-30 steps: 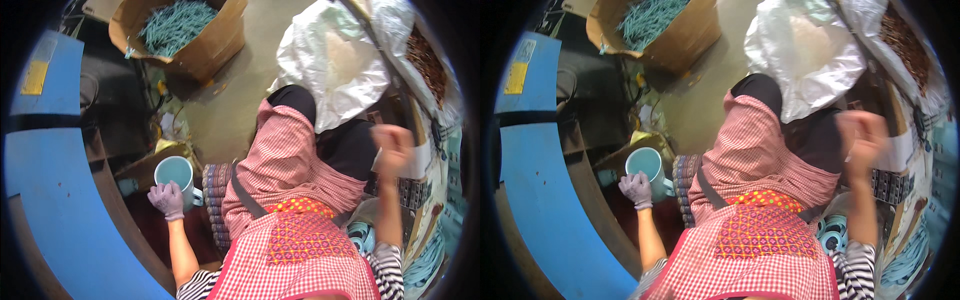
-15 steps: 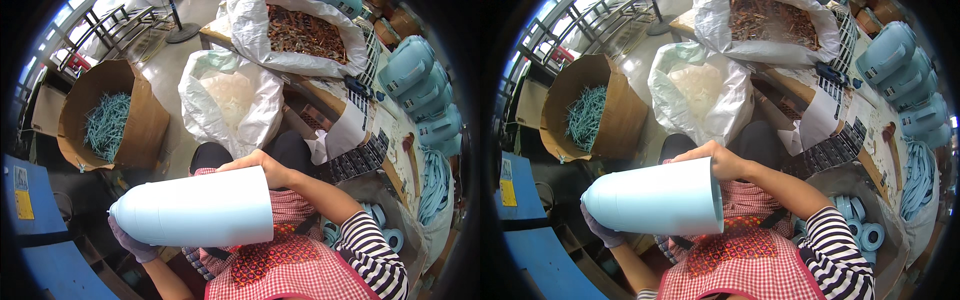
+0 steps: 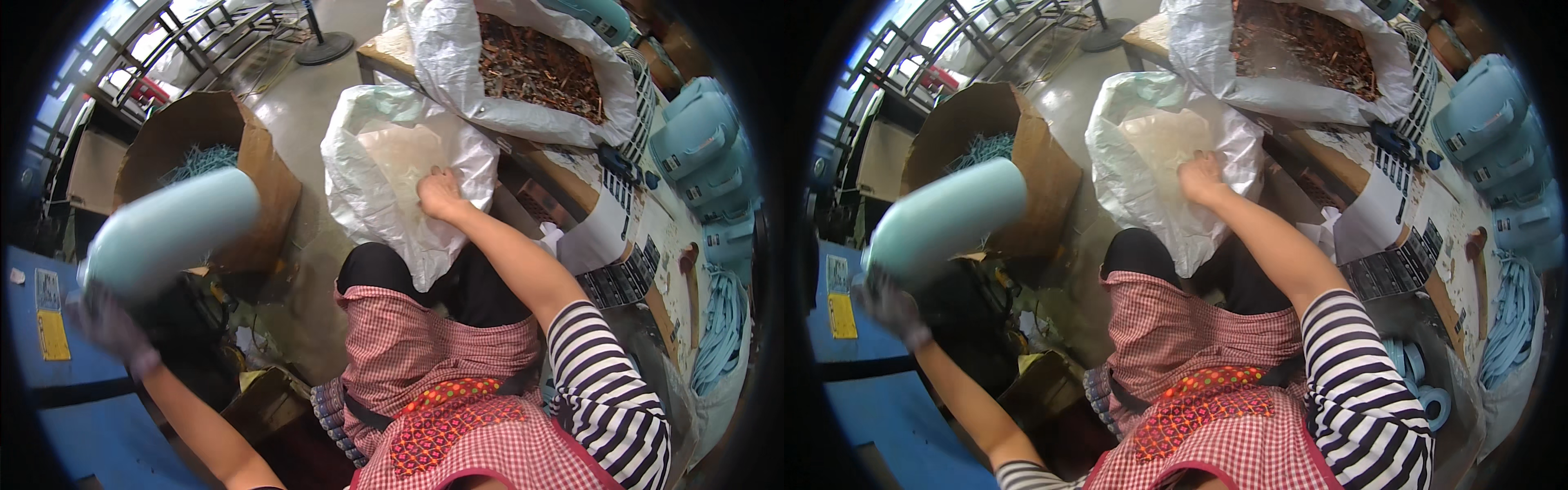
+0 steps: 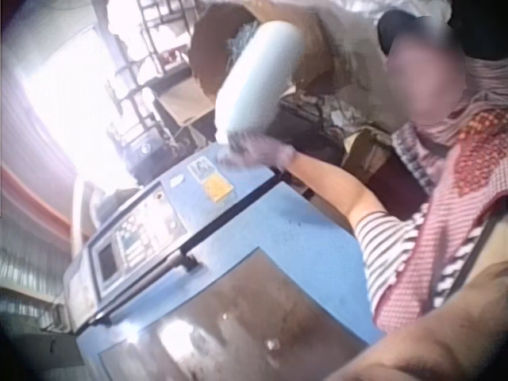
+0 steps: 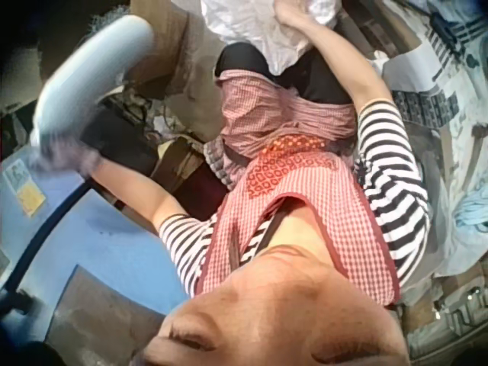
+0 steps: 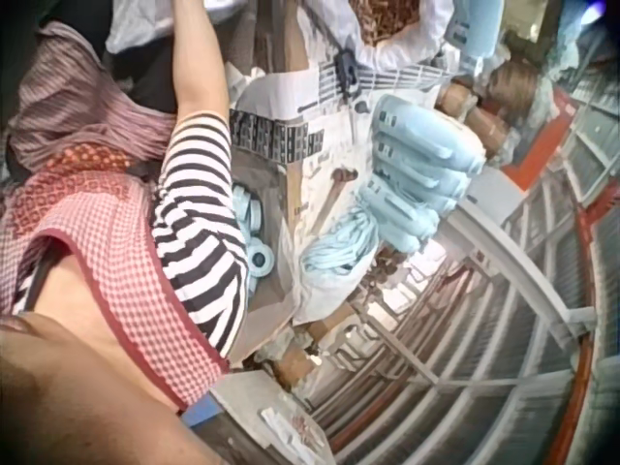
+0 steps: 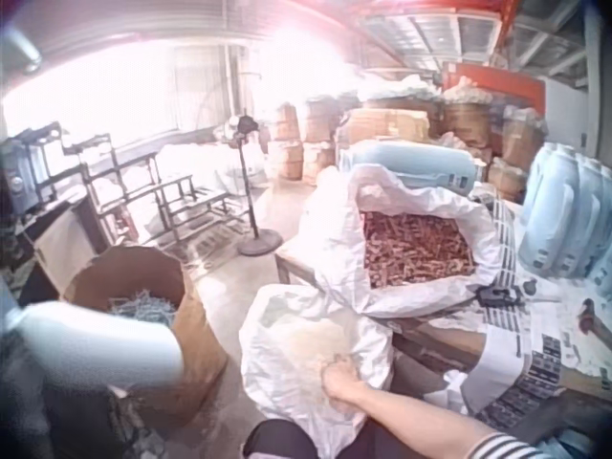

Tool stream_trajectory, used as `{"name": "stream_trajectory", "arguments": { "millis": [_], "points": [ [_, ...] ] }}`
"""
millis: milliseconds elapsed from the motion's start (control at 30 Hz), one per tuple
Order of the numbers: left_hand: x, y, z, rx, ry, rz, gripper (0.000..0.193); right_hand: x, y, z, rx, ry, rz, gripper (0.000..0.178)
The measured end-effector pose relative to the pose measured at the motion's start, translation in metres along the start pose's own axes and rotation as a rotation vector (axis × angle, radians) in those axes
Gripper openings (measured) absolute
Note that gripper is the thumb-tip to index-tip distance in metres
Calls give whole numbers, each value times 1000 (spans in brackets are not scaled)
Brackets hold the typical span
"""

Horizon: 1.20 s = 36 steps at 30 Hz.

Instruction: The person repeatedly assembles light blue plastic containers by inserting a lid, attaching a handle, and applying a label. They handle each container one at a time, placing the finished units into a nearby bin.

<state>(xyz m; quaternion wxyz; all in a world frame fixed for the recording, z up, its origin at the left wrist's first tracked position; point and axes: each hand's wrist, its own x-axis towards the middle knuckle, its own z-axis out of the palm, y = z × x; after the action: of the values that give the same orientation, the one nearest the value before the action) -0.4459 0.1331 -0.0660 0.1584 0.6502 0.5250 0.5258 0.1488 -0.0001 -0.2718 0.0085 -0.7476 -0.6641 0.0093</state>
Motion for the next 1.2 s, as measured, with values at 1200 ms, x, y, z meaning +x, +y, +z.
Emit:
{"name": "stream_trajectory", "arguments": {
  "millis": [1200],
  "points": [
    [-193, 369, 179, -217, -958, 1012, 41, -227, -26, -328, 359, 289, -896, 16]
  ]
}}
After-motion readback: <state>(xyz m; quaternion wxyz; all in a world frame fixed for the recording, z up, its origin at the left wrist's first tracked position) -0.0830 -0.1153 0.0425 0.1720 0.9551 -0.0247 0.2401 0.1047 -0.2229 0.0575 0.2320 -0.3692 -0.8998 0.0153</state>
